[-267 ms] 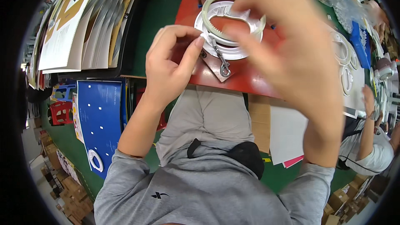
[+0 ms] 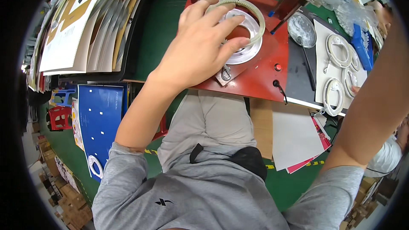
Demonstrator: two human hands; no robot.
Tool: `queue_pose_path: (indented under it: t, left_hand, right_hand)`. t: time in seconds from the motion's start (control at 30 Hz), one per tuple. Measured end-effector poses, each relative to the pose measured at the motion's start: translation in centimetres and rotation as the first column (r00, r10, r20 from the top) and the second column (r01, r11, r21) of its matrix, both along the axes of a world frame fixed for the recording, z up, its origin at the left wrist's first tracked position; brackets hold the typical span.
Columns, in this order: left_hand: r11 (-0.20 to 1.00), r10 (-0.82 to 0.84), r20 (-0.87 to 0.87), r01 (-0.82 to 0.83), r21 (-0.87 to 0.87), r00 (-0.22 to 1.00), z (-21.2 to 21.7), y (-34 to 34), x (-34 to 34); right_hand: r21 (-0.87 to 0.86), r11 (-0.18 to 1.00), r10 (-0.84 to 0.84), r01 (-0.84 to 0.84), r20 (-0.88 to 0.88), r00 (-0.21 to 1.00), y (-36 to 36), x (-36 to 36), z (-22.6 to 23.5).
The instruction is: Assembling circular LED light components by applying adhesive paste with a brush and using a press machine to join parts.
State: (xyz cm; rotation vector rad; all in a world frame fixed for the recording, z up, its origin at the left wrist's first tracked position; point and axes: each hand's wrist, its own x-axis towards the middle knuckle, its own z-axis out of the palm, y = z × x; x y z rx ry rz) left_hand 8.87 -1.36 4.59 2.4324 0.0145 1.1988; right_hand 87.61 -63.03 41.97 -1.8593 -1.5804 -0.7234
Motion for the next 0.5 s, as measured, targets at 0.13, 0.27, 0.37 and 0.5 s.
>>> queue_pose_path:
  t: [0.13, 0.27, 0.37, 0.5]
  left_hand:
    - [0.958, 0.219, -0.343, -0.135, 0.253, 0.913, 2.2, -1.7, -0.7]
    - [0.971, 0.198, -0.357, -0.134, 0.197, 0.913, 2.0, -1.7, 0.3]
    - [0.971, 0.202, -0.342, -0.143, 0.190, 0.918, 2.1, -1.8, 0.4]
    - [0.974, 0.195, -0.343, -0.139, 0.181, 0.919, 2.0, -1.8, 0.4]
  right_hand:
    - [0.175, 0.979, 0.137, -0.105, -0.180, 0.974, -2.9, 6.9, -21.1]
    - [0.170, 0.981, 0.123, -0.090, -0.199, 0.972, -8.8, 4.6, -21.2]
    - [0.178, 0.978, 0.144, -0.108, -0.203, 0.968, -10.0, 3.8, -21.0]
    - [0.199, 0.972, 0.169, -0.126, -0.219, 0.961, -11.4, 2.8, -22.5]
